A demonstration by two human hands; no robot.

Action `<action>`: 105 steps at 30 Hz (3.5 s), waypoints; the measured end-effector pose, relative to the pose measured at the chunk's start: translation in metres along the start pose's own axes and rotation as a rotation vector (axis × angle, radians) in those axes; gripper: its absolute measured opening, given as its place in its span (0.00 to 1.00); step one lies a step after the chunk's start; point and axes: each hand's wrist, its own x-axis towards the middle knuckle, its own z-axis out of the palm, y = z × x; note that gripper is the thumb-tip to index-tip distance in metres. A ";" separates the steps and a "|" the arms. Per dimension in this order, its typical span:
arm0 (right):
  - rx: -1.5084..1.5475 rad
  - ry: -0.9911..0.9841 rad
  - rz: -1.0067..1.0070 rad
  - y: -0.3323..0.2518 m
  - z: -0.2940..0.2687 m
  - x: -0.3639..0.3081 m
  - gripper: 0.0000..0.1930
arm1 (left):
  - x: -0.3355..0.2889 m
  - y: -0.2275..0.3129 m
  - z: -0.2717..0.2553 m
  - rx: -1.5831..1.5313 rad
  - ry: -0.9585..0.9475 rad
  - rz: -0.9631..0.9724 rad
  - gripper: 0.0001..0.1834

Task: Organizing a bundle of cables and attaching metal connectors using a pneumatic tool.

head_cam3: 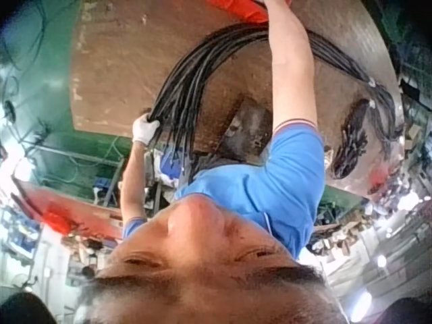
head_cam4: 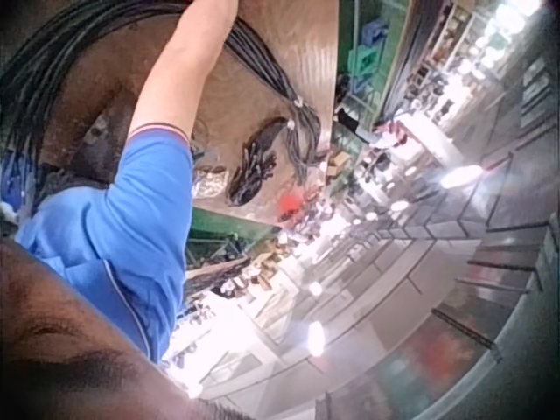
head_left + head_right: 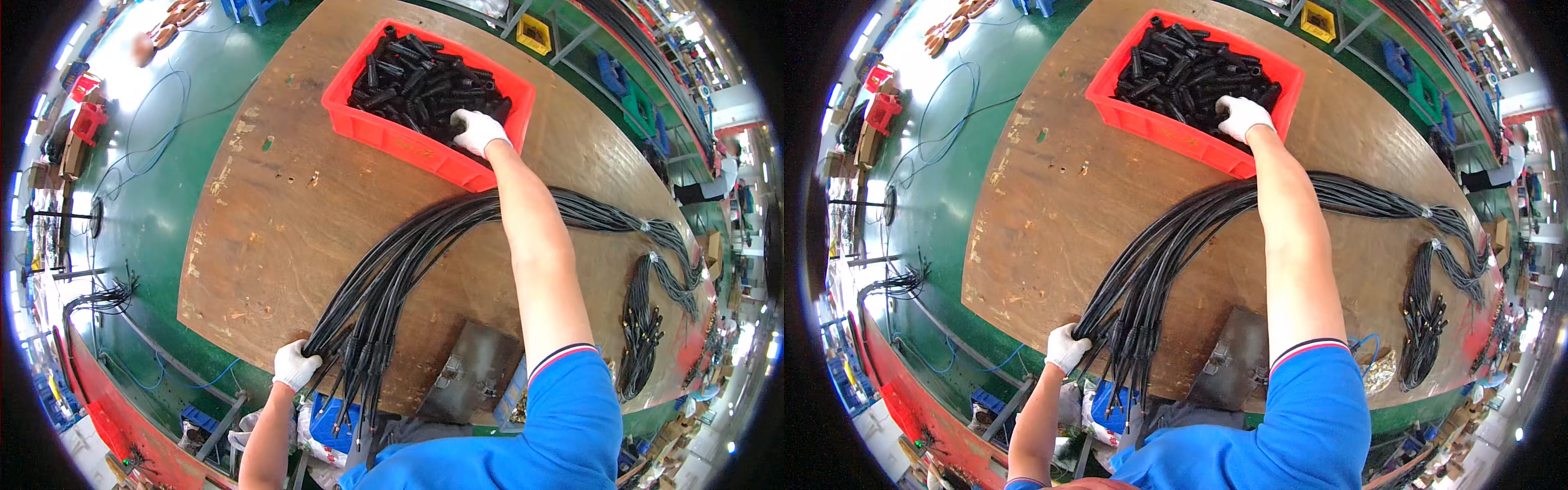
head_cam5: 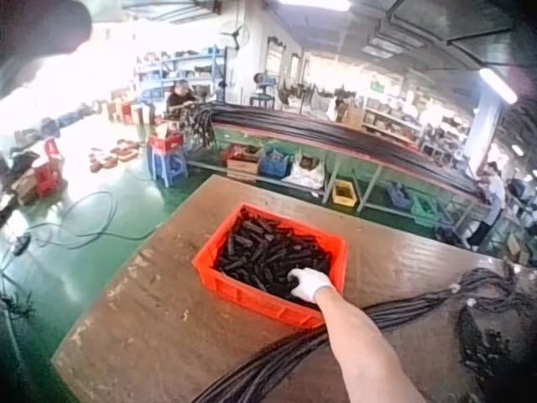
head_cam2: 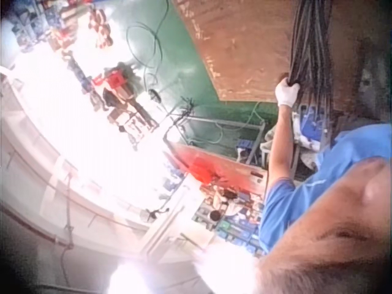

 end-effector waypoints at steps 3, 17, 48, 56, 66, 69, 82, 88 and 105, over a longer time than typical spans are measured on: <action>0.180 0.095 -0.072 0.020 -0.010 0.002 0.22 | 0.002 0.011 0.000 0.000 0.003 -0.006 0.20; 1.600 0.030 -0.048 -0.015 -0.076 -0.102 0.18 | -0.007 0.008 -0.004 0.040 0.030 0.024 0.22; 1.846 -0.343 0.452 -0.238 0.183 -0.505 0.13 | -0.123 0.074 0.064 -0.939 -0.309 -0.114 0.17; 1.548 -0.495 0.323 -0.211 0.191 -0.528 0.22 | -0.099 0.061 0.045 -0.846 -0.432 -0.188 0.09; 1.100 -0.794 0.065 -0.230 0.185 -0.572 0.26 | -0.093 0.060 0.035 -0.908 -0.498 -0.222 0.10; 1.085 -0.808 0.029 -0.233 0.191 -0.575 0.26 | -0.088 0.057 0.035 -0.849 -0.502 -0.191 0.14; 0.794 -0.841 -0.194 -0.243 0.174 -0.589 0.26 | -0.098 0.061 0.036 -0.864 -0.500 -0.171 0.15; 0.938 -0.913 -0.201 -0.248 0.186 -0.601 0.25 | -0.100 0.061 0.047 -0.902 -0.468 -0.161 0.15; 1.381 -1.091 -0.018 -0.257 0.192 -0.598 0.17 | -0.100 0.058 0.055 -0.857 -0.442 -0.172 0.16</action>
